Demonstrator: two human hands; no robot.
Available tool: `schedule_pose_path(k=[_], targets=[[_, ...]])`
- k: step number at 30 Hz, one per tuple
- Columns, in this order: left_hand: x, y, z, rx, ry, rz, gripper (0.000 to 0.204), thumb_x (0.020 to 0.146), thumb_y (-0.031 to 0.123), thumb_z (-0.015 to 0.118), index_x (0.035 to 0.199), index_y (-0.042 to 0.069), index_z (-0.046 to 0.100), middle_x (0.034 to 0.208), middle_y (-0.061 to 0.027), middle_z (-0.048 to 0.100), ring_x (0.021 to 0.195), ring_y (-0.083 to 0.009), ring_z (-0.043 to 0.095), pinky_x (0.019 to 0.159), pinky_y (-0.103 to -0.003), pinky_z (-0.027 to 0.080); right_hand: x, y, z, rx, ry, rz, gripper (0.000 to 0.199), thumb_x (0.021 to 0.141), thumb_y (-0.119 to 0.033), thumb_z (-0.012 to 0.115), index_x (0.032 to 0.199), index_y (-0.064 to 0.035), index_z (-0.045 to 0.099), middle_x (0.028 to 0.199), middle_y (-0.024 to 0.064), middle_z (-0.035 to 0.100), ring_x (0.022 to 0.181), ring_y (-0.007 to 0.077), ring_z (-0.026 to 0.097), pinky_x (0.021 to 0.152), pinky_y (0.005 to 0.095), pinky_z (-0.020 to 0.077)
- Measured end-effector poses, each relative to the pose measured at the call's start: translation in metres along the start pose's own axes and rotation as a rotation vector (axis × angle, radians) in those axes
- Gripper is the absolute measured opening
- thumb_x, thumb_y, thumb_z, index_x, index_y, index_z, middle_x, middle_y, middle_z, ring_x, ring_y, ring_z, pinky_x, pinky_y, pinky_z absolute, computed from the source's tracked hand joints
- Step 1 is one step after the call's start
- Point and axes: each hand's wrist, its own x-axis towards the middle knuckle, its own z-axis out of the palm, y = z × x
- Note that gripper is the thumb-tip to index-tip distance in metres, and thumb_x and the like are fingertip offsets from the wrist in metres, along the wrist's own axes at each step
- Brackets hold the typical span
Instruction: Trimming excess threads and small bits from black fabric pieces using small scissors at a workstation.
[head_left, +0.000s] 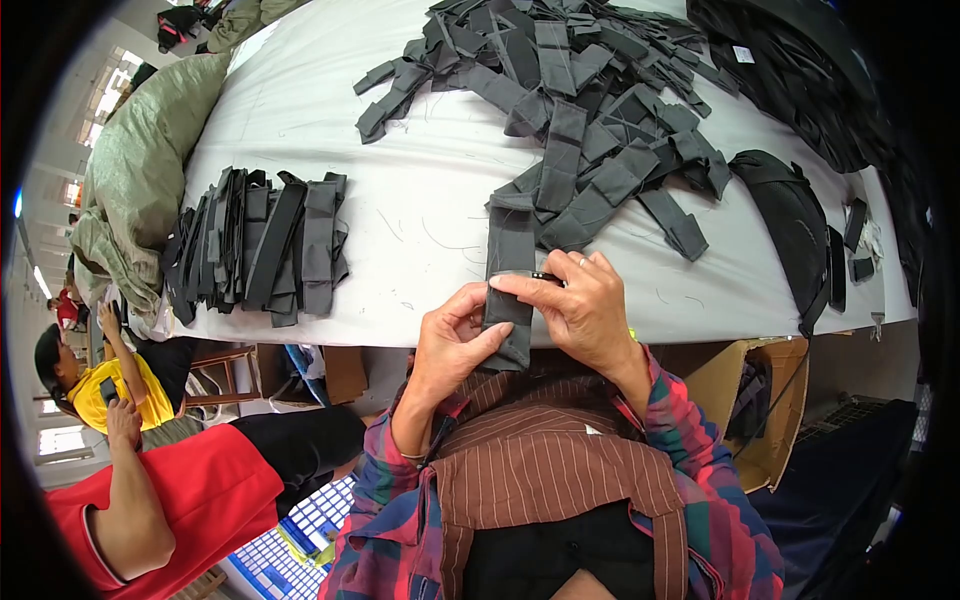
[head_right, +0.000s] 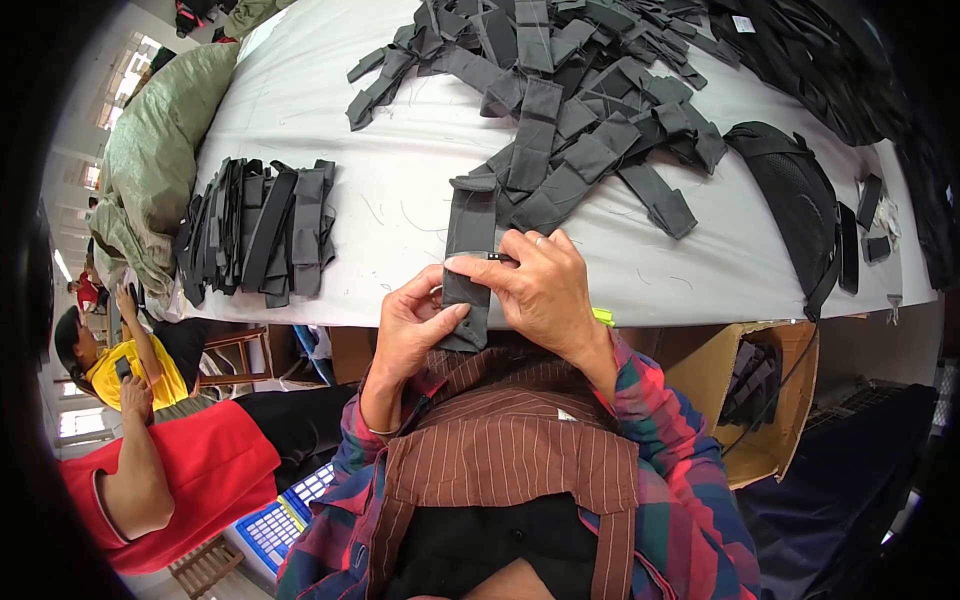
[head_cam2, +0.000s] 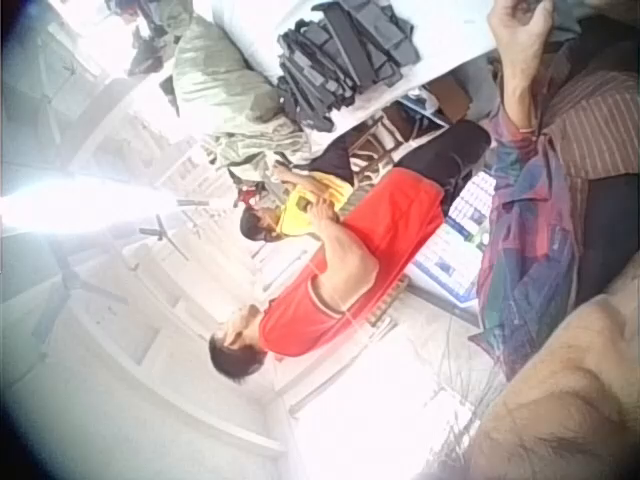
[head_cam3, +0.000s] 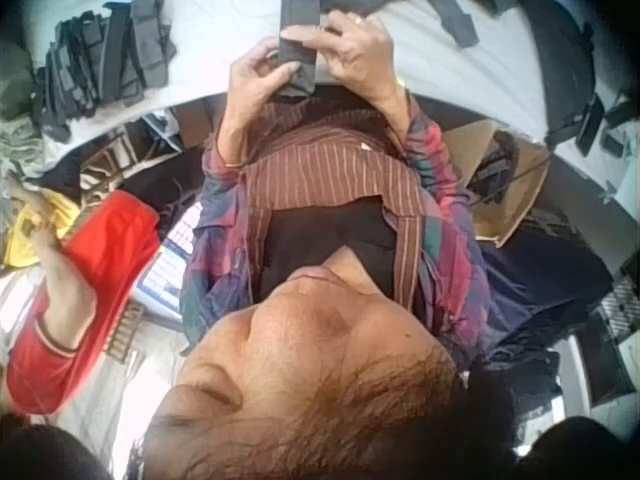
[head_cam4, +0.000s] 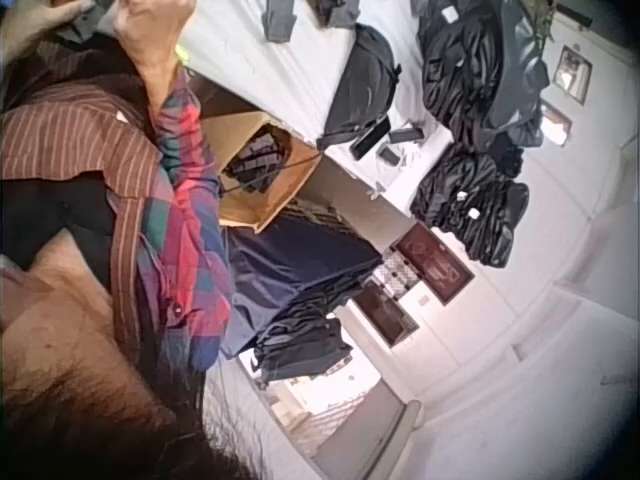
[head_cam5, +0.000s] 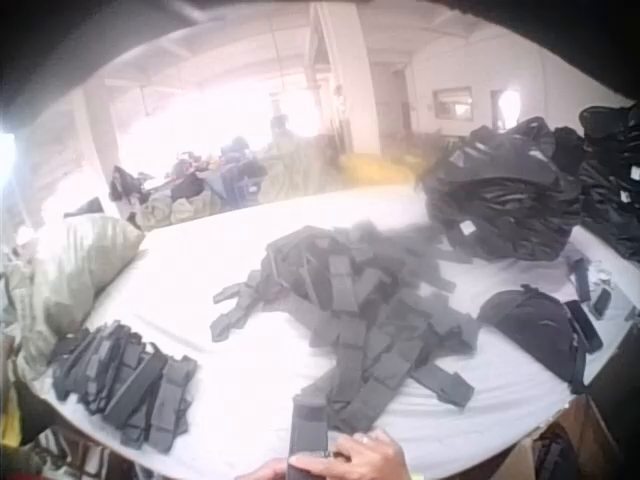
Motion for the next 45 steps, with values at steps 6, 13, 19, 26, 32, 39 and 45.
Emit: schedule_pose_path(k=[6, 13, 19, 26, 32, 39, 45], targets=[[0.000, 0.002, 0.000, 0.004, -0.002, -0.036, 0.035, 0.083, -0.007, 0.063, 0.117, -0.004, 0.056, 0.108, -0.0028, 0.057, 0.095, -0.0090, 0.057, 0.084, -0.022, 0.047, -0.005, 0.001, 0.005, 0.155, -0.049, 0.074, 0.033, 0.077, -0.009, 0.064, 0.101, -0.0296, 0.071, 0.068, -0.0017, 0.050, 0.063, 0.0180, 0.052, 0.058, 0.0312, 0.0340], [0.001, -0.003, -0.004, -0.122, 0.018, -0.111, 0.033, 0.083, -0.009, 0.060, 0.115, -0.005, 0.053, 0.103, -0.0045, 0.060, 0.091, -0.0096, 0.059, 0.079, -0.022, 0.050, -0.015, -0.002, 0.015, 1.129, 0.029, 0.475, 0.017, 0.089, -0.010, 0.060, 0.102, -0.0032, 0.069, 0.078, 0.0006, 0.060, 0.071, 0.0081, 0.050, 0.068, 0.0252, 0.0401], [-0.001, -0.016, -0.013, -0.145, 0.108, -0.115, 0.029, 0.084, -0.010, 0.058, 0.111, -0.004, 0.051, 0.102, -0.0065, 0.061, 0.089, -0.0103, 0.061, 0.077, -0.024, 0.052, -0.013, 0.026, -0.033, 1.575, -0.266, 0.401, 0.025, 0.089, -0.010, 0.060, 0.109, 0.0020, 0.066, 0.095, 0.0062, 0.066, 0.083, 0.0112, 0.055, 0.080, 0.0261, 0.0432], [0.001, -0.005, -0.009, -0.183, 0.103, -0.139, 0.026, 0.084, -0.010, 0.058, 0.109, -0.004, 0.052, 0.103, -0.0071, 0.061, 0.088, -0.0114, 0.061, 0.076, -0.025, 0.053, -0.006, 0.014, -0.028, 0.636, -0.326, 0.364, 0.033, 0.078, -0.004, 0.065, 0.111, -0.0047, 0.065, 0.086, 0.0100, 0.066, 0.081, 0.0191, 0.061, 0.076, 0.0288, 0.0474], [-0.001, -0.001, -0.007, -0.274, 0.116, -0.174, 0.028, 0.083, -0.009, 0.059, 0.109, -0.005, 0.053, 0.099, -0.0084, 0.063, 0.082, -0.0124, 0.063, 0.072, -0.025, 0.055, -0.003, 0.003, -0.008, 0.237, -0.059, 0.087, 0.020, 0.073, -0.009, 0.072, 0.093, -0.0086, 0.068, 0.078, 0.0049, 0.064, 0.069, 0.0225, 0.057, 0.063, 0.0322, 0.0409], [-0.003, 0.001, -0.008, -0.285, 0.064, -0.234, 0.030, 0.082, -0.008, 0.061, 0.111, -0.004, 0.054, 0.098, -0.0090, 0.064, 0.077, -0.0129, 0.065, 0.068, -0.025, 0.056, 0.000, -0.001, 0.000, 0.197, -0.028, 0.032, 0.020, 0.069, -0.012, 0.073, 0.089, -0.0121, 0.069, 0.072, 0.0030, 0.061, 0.063, 0.0221, 0.053, 0.059, 0.0332, 0.0355], [-0.004, -0.003, -0.009, -0.203, 0.042, -0.224, 0.031, 0.082, -0.008, 0.061, 0.111, -0.003, 0.055, 0.099, -0.0068, 0.063, 0.082, -0.0097, 0.062, 0.071, -0.022, 0.053, -0.003, 0.002, 0.006, 0.193, -0.015, 0.058, 0.016, 0.072, -0.012, 0.073, 0.087, -0.0107, 0.069, 0.073, 0.0030, 0.062, 0.063, 0.0220, 0.053, 0.058, 0.0332, 0.0363]])
